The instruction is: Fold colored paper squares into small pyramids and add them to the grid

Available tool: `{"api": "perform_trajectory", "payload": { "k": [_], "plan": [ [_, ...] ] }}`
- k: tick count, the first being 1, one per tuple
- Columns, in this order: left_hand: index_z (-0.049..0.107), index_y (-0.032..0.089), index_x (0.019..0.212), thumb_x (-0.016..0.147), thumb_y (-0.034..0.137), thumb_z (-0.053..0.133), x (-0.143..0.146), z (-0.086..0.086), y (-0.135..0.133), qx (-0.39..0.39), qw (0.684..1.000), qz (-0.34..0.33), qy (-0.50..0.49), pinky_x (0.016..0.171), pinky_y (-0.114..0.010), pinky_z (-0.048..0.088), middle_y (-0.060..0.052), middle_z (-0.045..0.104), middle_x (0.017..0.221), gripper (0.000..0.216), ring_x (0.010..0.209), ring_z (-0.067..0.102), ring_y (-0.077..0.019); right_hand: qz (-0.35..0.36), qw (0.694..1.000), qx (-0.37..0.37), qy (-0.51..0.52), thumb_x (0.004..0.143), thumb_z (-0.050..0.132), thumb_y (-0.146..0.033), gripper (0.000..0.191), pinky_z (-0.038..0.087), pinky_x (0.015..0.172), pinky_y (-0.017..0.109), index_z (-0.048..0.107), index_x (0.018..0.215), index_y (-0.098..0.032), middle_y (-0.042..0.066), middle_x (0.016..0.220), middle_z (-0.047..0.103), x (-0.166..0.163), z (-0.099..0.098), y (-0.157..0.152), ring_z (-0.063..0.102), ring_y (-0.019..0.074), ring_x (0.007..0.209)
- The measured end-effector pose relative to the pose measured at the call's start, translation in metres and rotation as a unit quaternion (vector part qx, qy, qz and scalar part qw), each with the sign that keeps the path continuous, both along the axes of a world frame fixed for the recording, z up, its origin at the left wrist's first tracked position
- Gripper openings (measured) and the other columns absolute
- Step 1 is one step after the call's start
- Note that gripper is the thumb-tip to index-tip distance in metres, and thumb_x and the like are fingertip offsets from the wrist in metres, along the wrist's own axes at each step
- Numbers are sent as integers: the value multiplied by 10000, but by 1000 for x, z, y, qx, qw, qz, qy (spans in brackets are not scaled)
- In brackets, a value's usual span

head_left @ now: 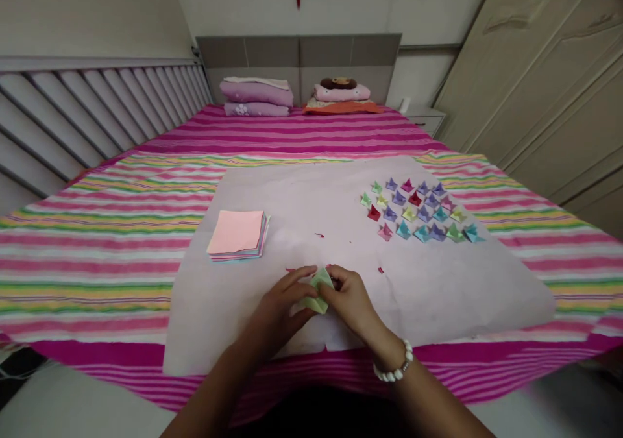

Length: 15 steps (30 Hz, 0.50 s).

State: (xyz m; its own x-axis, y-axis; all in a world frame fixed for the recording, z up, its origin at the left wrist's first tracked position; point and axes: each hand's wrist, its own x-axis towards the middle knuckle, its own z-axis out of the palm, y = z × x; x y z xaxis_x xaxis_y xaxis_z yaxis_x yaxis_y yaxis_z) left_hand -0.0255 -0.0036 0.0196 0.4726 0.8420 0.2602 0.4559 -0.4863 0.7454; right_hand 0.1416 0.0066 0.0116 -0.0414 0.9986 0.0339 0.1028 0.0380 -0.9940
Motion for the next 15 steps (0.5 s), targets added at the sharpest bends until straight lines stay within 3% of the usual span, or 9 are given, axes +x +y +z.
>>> {"api": "perform_trajectory", "payload": {
  "k": [4,8,10,15],
  "plan": [
    [627,269,1057,736,244,722,-4,11,0,-28,999,-43,-5,1054,-476,405,-86,544,1352,336,1269,487,-252,35,995,-50,73,661,593,-200,71,378,462,217,657,666,-171,-43,535,571,6,5,-1,475,106,479],
    [566,314,1228,867,198,546,-10,23,-3,-55,994,-93,-5,1087,-474,364,-74,503,1401,379,1299,457,-229,34,994,-65,81,648,616,-199,75,381,481,222,679,672,-167,-38,548,592,10,6,-1,482,103,480],
    [580,313,1214,900,162,467,-12,26,-2,-61,993,-102,-8,1078,-441,379,-69,492,1410,366,1291,466,-208,49,992,-74,86,650,617,-196,81,379,482,220,686,677,-163,-36,551,590,11,6,-1,480,102,485],
    [665,284,1024,871,200,563,-10,26,4,-46,996,-82,-6,1007,-371,434,-64,559,1319,202,1209,533,-191,81,988,-91,97,676,650,-216,84,375,492,217,702,708,-158,-29,558,587,11,8,-2,482,102,500]
  ]
}}
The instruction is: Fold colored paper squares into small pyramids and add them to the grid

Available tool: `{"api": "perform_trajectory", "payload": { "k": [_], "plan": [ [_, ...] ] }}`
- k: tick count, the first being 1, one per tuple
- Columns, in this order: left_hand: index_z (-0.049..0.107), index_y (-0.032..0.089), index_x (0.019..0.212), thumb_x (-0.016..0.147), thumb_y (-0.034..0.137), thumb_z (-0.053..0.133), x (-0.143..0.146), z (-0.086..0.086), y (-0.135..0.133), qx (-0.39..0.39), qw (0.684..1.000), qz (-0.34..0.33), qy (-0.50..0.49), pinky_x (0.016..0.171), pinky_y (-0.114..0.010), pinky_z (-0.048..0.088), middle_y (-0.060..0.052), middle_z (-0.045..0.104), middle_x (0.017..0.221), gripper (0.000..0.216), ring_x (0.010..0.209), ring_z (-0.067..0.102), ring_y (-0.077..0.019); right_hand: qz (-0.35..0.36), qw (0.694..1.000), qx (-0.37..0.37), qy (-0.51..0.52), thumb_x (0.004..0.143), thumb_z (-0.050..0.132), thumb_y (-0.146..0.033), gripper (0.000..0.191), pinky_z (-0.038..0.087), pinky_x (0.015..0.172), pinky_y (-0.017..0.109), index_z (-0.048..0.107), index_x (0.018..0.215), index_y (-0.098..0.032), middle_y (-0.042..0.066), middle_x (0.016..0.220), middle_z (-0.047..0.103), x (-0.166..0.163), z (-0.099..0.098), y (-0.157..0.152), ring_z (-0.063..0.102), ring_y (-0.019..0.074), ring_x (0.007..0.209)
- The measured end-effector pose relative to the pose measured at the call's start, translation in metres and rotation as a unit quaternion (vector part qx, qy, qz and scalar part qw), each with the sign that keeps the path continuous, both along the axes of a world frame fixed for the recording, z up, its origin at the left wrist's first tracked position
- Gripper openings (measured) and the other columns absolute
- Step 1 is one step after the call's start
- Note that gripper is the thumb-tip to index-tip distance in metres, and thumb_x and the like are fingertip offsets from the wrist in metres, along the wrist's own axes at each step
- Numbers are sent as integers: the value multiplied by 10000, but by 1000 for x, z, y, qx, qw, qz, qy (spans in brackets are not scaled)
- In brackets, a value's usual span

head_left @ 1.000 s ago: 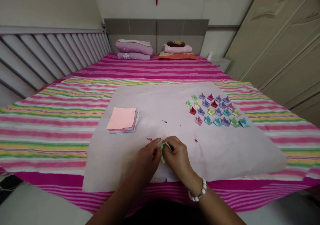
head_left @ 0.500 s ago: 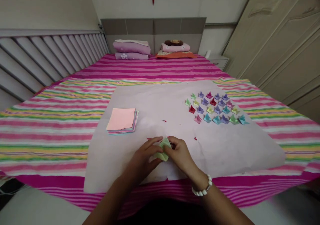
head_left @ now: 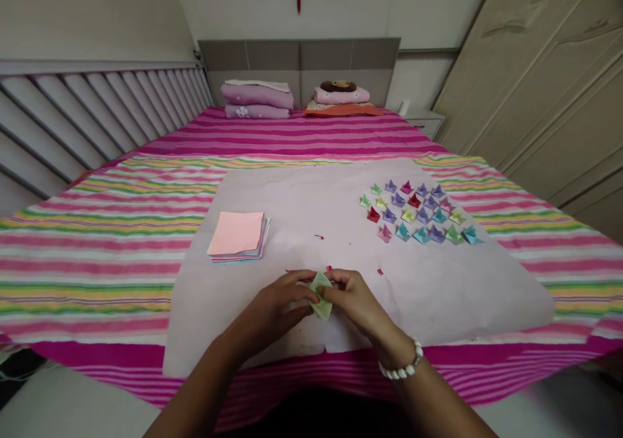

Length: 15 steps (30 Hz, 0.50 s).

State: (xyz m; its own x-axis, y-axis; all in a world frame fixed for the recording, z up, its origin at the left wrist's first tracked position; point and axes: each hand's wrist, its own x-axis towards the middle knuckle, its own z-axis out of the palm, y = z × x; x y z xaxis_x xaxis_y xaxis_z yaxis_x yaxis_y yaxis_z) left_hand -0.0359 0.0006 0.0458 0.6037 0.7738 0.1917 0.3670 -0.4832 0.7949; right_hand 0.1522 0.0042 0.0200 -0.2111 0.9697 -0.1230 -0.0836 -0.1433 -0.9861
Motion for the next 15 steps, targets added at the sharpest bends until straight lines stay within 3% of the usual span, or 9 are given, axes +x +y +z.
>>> {"api": "perform_trajectory", "payload": {
  "k": [5,9,15],
  "plan": [
    [672,231,850,846,208,605,5,1,4,-27,997,30,-61,911,-325,472,-55,673,1100,71,1041,614,-177,32,999,-26,30,731,699,-400,257,378,501,220,680,704,-146,-18,551,590,2,1,0,490,94,477],
    [681,208,851,846,211,597,5,0,4,-59,991,82,-86,813,-288,485,-51,692,1018,84,922,629,-168,47,997,-11,56,834,567,-550,435,367,499,229,633,664,-155,-4,497,574,6,3,-1,479,105,472],
    [693,207,944,840,249,614,4,-6,4,-105,981,120,-111,726,-264,462,-19,660,860,137,809,604,-149,78,994,15,69,701,765,-453,331,378,516,231,686,828,-158,-17,666,603,8,3,-3,473,82,502]
  ]
}}
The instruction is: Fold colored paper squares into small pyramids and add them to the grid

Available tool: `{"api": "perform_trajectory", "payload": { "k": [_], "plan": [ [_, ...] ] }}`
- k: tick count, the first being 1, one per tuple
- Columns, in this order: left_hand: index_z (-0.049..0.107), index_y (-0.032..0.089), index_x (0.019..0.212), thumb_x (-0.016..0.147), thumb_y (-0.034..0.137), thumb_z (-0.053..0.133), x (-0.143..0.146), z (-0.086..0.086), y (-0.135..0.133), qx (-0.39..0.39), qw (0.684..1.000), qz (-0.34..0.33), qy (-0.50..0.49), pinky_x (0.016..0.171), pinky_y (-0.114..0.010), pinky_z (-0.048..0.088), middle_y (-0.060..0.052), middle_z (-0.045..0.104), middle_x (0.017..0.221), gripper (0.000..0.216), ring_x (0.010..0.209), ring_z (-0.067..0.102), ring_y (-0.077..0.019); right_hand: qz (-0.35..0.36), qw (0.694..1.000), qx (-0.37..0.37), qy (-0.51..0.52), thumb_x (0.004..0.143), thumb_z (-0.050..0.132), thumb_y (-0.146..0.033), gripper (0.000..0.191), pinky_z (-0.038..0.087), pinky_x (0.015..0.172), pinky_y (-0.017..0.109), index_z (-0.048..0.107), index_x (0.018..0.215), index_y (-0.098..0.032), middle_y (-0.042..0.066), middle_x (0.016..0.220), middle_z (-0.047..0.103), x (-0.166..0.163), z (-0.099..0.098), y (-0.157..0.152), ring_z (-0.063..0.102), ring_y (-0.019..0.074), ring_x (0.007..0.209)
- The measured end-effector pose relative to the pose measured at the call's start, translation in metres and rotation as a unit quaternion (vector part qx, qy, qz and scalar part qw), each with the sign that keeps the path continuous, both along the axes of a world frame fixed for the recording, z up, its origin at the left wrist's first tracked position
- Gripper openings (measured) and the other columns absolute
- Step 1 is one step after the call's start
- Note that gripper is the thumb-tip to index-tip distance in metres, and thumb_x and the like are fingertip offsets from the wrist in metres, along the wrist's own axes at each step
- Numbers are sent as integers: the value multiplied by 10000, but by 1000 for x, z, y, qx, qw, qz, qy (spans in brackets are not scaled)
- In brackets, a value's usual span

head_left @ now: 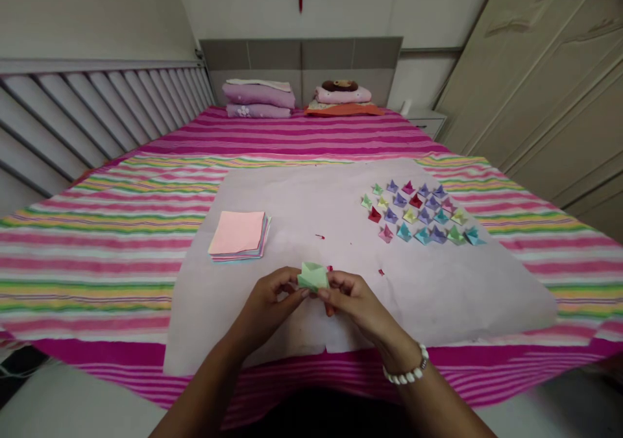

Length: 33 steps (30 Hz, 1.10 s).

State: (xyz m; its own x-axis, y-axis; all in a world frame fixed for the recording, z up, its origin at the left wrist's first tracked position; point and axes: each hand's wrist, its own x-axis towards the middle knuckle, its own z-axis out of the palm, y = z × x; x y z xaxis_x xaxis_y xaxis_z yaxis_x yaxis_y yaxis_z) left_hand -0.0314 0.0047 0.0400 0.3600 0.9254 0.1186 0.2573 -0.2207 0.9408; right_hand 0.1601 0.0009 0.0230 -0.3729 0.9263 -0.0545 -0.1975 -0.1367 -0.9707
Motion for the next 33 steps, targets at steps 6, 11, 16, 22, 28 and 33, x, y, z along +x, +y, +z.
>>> {"api": "perform_trajectory", "payload": {
  "k": [6,11,16,22,28,33],
  "plan": [
    [678,176,870,826,274,645,6,2,0,-72,992,-47,-98,737,-277,448,-26,649,857,113,797,592,-149,9,999,28,-22,775,695,-470,312,378,486,226,690,742,-159,-7,641,614,-3,-2,-2,469,75,472],
    [644,162,739,827,266,623,13,5,0,-103,985,-28,-139,680,-251,428,17,597,674,137,684,557,-123,4,999,35,-32,764,700,-479,321,390,473,222,698,761,-158,7,672,639,-5,0,-6,477,76,479],
    [630,159,730,788,293,657,16,5,-2,-126,982,14,-138,641,-247,426,17,606,659,148,648,543,-123,3,1000,11,-9,679,778,-445,303,389,455,212,684,720,-160,-10,616,622,-8,-1,-6,472,76,471],
    [617,163,730,801,328,642,16,6,-2,-127,985,-19,-119,640,-258,420,17,579,641,181,645,534,-133,-17,1000,-10,-1,683,765,-472,341,359,440,214,651,654,-152,10,625,667,-10,-6,-6,479,68,425],
    [625,167,720,855,369,575,11,6,1,-81,996,-21,-17,672,-262,402,11,582,660,248,676,512,-138,1,1000,-19,-11,776,657,-534,408,338,461,231,692,666,-142,-1,524,617,-9,-7,-6,452,74,413],
    [591,173,707,847,393,578,16,5,1,-108,994,-2,-31,604,-241,375,35,556,605,262,614,482,-120,6,999,-40,-6,775,669,-500,376,291,458,236,680,656,-143,2,537,625,-8,-8,-7,447,71,416]
  ]
}}
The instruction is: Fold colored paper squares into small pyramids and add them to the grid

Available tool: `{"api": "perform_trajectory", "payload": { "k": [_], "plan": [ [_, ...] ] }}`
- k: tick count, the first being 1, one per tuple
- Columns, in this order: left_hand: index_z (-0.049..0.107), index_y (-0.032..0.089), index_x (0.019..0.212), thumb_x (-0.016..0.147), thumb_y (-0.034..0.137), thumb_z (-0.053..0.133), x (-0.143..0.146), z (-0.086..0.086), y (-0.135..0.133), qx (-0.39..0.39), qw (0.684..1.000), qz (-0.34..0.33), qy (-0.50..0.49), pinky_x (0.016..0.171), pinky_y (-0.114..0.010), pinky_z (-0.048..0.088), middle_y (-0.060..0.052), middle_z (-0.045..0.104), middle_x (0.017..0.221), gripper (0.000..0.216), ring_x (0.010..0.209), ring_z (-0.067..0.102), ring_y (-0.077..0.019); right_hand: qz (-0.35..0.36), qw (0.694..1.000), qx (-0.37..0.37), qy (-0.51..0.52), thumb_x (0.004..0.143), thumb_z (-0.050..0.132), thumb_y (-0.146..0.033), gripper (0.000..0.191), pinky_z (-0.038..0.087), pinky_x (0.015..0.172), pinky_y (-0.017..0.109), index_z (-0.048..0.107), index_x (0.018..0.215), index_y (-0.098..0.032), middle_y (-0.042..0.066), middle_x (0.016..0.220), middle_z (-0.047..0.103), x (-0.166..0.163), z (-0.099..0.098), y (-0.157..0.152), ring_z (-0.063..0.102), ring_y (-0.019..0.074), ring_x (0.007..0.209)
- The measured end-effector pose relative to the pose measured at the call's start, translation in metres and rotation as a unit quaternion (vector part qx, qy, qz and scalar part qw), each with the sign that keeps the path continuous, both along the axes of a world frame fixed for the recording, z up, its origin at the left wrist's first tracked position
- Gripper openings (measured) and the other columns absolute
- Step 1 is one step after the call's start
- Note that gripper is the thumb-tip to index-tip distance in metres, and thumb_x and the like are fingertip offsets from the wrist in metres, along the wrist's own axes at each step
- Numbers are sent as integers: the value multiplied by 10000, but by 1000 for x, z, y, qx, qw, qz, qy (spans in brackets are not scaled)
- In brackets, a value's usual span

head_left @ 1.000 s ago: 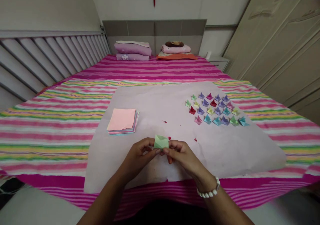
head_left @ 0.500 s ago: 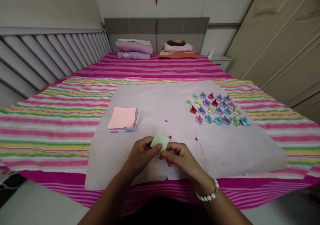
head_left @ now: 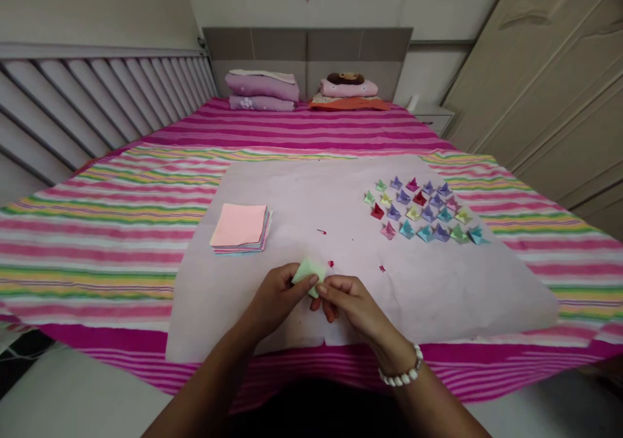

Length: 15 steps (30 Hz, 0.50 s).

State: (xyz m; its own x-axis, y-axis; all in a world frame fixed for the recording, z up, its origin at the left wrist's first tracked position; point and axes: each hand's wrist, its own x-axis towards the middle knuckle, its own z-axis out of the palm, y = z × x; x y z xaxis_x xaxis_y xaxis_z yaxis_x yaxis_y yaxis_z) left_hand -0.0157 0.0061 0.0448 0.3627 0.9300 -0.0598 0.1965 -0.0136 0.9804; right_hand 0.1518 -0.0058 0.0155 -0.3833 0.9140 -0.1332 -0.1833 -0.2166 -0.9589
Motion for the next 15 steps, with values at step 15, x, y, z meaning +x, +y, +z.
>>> {"api": "perform_trajectory", "payload": {
  "k": [15],
  "plan": [
    [339,191,1409,680,283,743,7,-6,-1,-62,986,94,-122,602,-253,413,52,606,710,838,612,546,-111,-16,1000,11,14,714,745,-436,304,319,447,224,639,648,-160,0,604,664,-5,-3,-4,433,67,421]
  ]
}}
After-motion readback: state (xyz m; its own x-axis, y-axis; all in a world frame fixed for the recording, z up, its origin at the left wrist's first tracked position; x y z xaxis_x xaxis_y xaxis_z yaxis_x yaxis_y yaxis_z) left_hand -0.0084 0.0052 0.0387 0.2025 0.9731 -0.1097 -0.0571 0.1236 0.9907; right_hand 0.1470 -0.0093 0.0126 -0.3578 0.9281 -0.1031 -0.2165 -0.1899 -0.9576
